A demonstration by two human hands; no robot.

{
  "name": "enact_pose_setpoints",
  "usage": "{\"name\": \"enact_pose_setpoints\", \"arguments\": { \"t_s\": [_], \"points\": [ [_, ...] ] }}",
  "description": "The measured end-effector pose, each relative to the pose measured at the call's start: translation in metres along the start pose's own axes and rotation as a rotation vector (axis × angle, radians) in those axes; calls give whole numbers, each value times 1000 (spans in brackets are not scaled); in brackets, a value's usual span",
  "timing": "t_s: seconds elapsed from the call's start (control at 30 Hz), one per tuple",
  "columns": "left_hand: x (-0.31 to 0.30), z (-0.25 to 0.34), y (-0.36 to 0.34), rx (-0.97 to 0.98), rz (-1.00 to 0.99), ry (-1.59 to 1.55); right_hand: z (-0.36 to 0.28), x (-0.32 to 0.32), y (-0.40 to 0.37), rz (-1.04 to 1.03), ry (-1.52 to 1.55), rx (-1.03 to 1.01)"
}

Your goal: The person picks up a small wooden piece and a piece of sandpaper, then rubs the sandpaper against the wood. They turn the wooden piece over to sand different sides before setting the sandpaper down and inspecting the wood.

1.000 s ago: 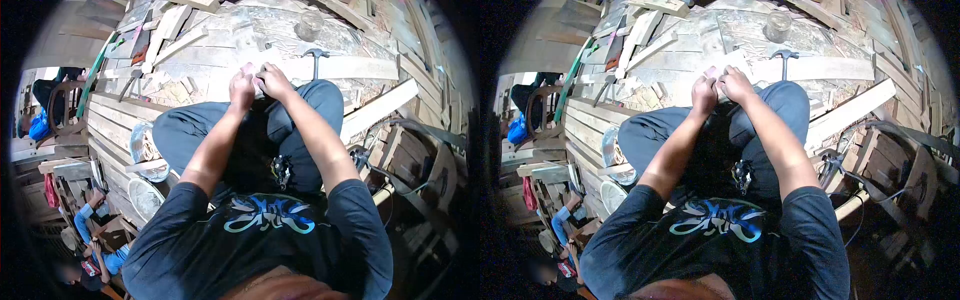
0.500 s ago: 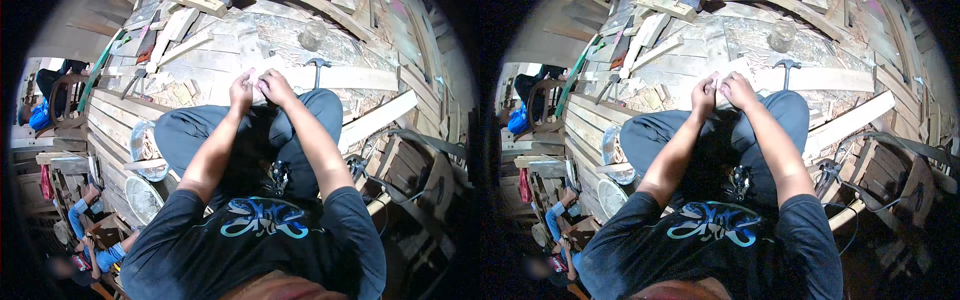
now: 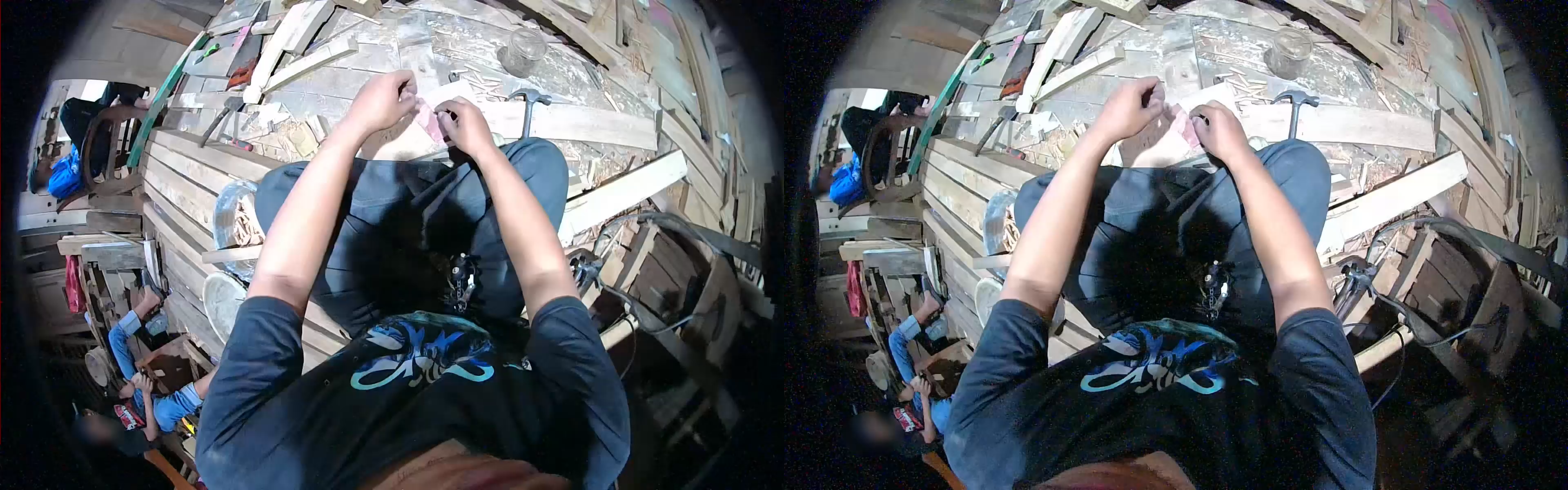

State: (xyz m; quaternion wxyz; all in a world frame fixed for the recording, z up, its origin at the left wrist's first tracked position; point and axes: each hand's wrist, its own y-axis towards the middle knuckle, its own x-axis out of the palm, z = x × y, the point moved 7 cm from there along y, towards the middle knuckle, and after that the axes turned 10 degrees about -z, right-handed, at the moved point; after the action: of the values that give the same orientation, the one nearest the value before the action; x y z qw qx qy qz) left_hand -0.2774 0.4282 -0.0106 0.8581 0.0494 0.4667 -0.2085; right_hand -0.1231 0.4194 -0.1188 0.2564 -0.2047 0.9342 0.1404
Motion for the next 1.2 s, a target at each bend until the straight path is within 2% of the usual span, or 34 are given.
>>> {"name": "enact_pose_setpoints", "arguments": {
  "t_s": [0.1,0.13,0.23,0.27,0.33,0.43,0.6,0.73,0.83,0.97,1.1,1.2],
  "points": [
    [30,-34,-11,-112,124,-149,3,8,0,-89,-79,-15],
    [41,-37,-9,-152,47,-116,2,9,-6,-71,-109,-39],
    [50,-16,-5,-68,53,-109,-3,15,-12,-124,-364,-12],
    [62,-28,-1,-74,-10,-185,-4,14,-12,-135,-384,7],
    [73,-46,0,-109,30,-160,-2,13,-12,-154,-420,46],
    [84,-58,-5,-191,48,22,1,14,-9,-152,-397,65],
    [98,-54,-5,-153,76,310,1,14,-10,-125,-384,10],
    [104,-45,-7,-89,114,298,3,16,-10,-134,-375,21],
    [110,-45,-5,-117,133,393,4,17,-9,-150,-362,50],
    [115,-45,1,-102,118,357,3,18,-9,-176,-403,43],
    [118,-44,-4,-132,180,328,4,18,-8,-208,-410,70],
    [120,-48,-6,-81,213,310,6,19,-8,-204,-416,79]
  ]
}}
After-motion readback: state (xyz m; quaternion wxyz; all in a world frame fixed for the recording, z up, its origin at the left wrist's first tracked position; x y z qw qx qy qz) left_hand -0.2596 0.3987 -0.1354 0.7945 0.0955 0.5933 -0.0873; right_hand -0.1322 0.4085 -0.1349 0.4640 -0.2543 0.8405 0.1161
